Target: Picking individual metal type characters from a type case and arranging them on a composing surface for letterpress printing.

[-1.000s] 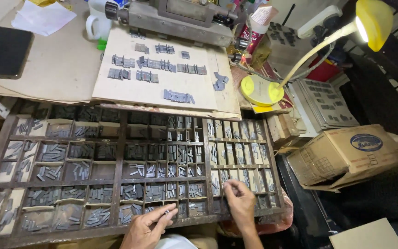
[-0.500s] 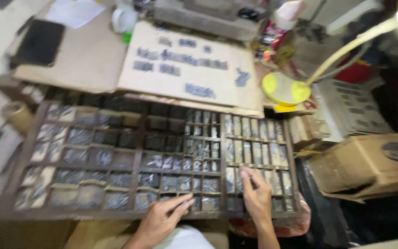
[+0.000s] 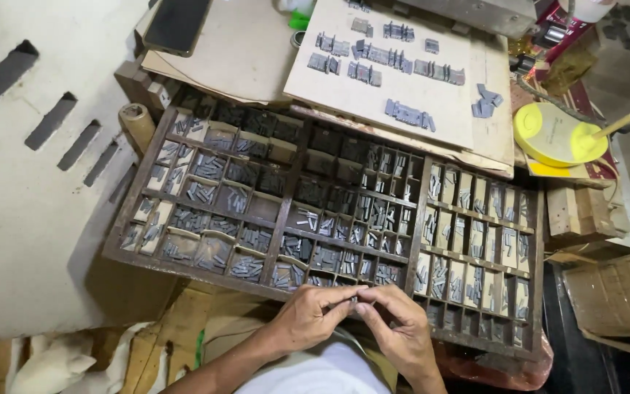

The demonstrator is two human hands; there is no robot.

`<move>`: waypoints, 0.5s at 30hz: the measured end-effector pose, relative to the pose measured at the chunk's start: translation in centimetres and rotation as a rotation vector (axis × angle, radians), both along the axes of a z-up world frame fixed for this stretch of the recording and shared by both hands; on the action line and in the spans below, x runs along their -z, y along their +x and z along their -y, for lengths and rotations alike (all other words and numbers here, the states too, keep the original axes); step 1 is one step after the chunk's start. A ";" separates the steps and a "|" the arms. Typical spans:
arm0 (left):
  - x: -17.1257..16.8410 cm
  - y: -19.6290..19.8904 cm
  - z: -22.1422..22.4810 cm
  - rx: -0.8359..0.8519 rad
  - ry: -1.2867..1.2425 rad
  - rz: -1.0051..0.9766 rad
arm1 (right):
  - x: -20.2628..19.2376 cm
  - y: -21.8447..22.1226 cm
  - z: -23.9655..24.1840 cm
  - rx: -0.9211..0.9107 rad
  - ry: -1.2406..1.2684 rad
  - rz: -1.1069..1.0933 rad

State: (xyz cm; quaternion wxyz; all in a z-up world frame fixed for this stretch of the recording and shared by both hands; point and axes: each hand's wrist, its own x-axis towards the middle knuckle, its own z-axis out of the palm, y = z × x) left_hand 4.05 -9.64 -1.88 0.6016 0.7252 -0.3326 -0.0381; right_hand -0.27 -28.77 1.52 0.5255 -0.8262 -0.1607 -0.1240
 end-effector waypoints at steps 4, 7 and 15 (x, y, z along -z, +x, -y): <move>-0.9 0.0 -0.2 0.006 -0.019 -0.034 | -0.1 0.0 -0.3 0.011 -0.005 0.021; -0.6 -0.1 -0.1 0.005 -0.021 -0.036 | 0.3 0.1 -0.4 0.005 0.010 0.012; 1.3 0.6 0.0 -0.011 0.133 -0.209 | 1.2 0.3 -0.7 0.139 0.117 -0.010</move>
